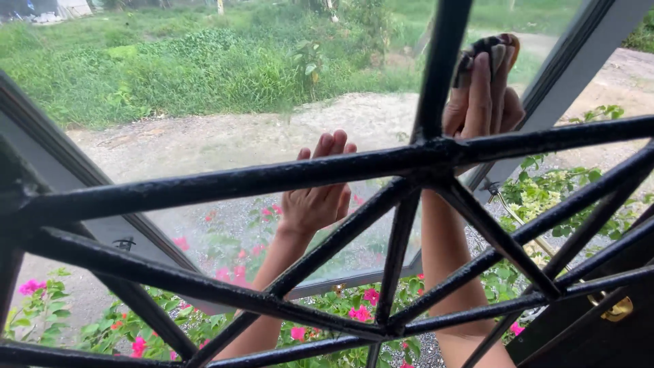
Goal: Cleaning the glass panes and metal frame of a window using a cloth.
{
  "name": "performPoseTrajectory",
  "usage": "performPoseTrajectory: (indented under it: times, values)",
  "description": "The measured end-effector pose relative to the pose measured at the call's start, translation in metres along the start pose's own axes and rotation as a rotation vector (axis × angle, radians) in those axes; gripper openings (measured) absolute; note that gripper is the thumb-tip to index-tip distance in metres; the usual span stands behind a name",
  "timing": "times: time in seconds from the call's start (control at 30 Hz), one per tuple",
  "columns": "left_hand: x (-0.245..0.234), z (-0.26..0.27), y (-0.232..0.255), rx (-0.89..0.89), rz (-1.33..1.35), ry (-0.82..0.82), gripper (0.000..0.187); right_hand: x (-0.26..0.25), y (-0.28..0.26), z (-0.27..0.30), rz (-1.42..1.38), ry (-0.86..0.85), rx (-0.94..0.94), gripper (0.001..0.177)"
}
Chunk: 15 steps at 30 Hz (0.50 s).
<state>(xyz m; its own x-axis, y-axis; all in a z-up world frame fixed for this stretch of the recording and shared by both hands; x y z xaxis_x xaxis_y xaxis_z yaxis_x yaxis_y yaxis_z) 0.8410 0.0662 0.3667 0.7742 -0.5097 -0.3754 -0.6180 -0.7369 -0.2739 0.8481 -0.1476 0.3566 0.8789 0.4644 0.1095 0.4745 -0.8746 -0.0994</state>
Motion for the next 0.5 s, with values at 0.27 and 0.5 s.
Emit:
performPoseTrajectory:
  times: [0.27,0.5]
  values:
    - [-0.003,0.020,-0.013,0.047,0.010,0.036,0.053,0.023,-0.001,0.187,-0.153,-0.073,0.028,0.025]
    - [0.005,0.026,-0.014,0.051,0.037,0.041,0.052,0.009,0.002,0.172,0.036,-0.122,0.227,0.025]
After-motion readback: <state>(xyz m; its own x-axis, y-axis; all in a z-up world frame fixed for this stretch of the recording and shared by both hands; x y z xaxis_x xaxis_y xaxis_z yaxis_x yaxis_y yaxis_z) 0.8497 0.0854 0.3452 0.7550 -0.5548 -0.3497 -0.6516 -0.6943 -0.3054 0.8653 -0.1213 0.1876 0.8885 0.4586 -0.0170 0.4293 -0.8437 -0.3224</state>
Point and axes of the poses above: each hand's wrist, its own z-axis away from the middle knuckle, its own x-axis out of the palm, y = z × x, the point moved 4 cm from there along -z, towards the middle knuckle, and after that the axes turned 4 degrees about -y, right-handed, at the moved point
